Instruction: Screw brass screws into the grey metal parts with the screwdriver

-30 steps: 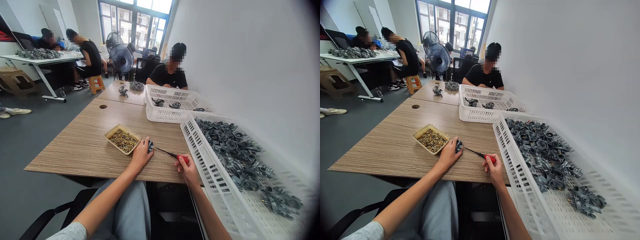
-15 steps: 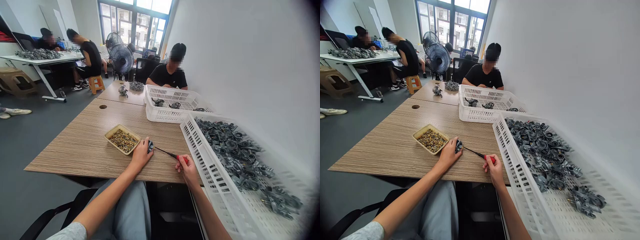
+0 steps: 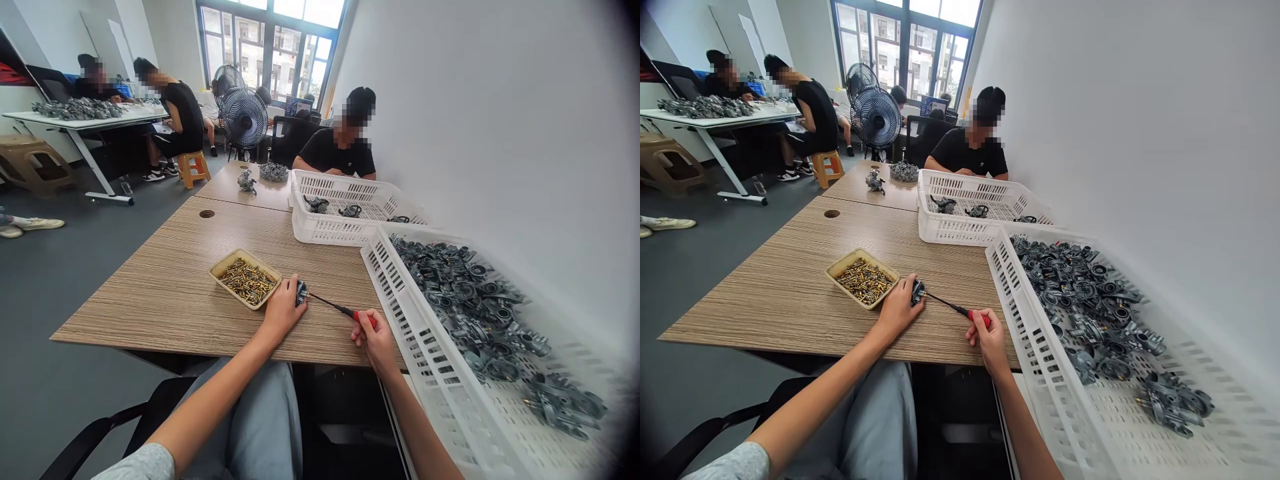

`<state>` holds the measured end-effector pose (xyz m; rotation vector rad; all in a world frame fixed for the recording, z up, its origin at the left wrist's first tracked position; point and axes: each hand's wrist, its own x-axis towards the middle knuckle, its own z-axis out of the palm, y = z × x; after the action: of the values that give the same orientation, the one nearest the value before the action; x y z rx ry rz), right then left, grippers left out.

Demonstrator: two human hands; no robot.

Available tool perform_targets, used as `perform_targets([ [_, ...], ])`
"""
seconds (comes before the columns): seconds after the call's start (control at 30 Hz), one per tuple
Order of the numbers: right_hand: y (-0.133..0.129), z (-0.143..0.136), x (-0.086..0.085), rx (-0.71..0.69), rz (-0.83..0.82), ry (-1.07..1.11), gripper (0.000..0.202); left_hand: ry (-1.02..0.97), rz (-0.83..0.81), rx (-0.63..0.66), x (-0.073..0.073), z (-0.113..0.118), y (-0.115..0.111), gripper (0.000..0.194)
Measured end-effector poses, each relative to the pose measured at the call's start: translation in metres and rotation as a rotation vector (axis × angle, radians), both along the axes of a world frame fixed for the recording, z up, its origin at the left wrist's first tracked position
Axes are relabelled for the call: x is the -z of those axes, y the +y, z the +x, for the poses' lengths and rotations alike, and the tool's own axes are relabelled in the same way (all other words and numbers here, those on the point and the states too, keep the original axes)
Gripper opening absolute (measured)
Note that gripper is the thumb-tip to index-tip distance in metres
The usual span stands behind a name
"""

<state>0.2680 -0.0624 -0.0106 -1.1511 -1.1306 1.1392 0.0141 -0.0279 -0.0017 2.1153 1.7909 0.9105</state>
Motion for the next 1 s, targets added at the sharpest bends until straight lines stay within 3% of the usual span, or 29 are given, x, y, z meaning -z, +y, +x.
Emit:
perform_targets([
  [0.3, 0.0007, 0.0006, 0.0010, 0.029, 0.062, -0.028, 0.037, 0.017, 0.013, -0.005, -0.0006, 0.0001, -0.0001, 0.062],
  [0.53, -0.0007, -0.0015, -0.0027, 0.014, -0.016, -0.015, 0.039, 0.021, 0.014, -0.005, 0.0001, 0.0003, -0.0002, 0.064],
  [0.77, -0.0006, 0.0001, -0.0011, 0.024, 0.055, -0.050, 0.036, 0.008, 0.018, -0.006, 0.0002, 0.0003, 0.0002, 0.065],
  [1.0, -0.0010, 0.0001, -0.0009, 0.009, -0.007, -0.027, 0.040, 0.009, 0.024, -0.009, 0.0009, 0.0002, 0.0007, 0.064],
])
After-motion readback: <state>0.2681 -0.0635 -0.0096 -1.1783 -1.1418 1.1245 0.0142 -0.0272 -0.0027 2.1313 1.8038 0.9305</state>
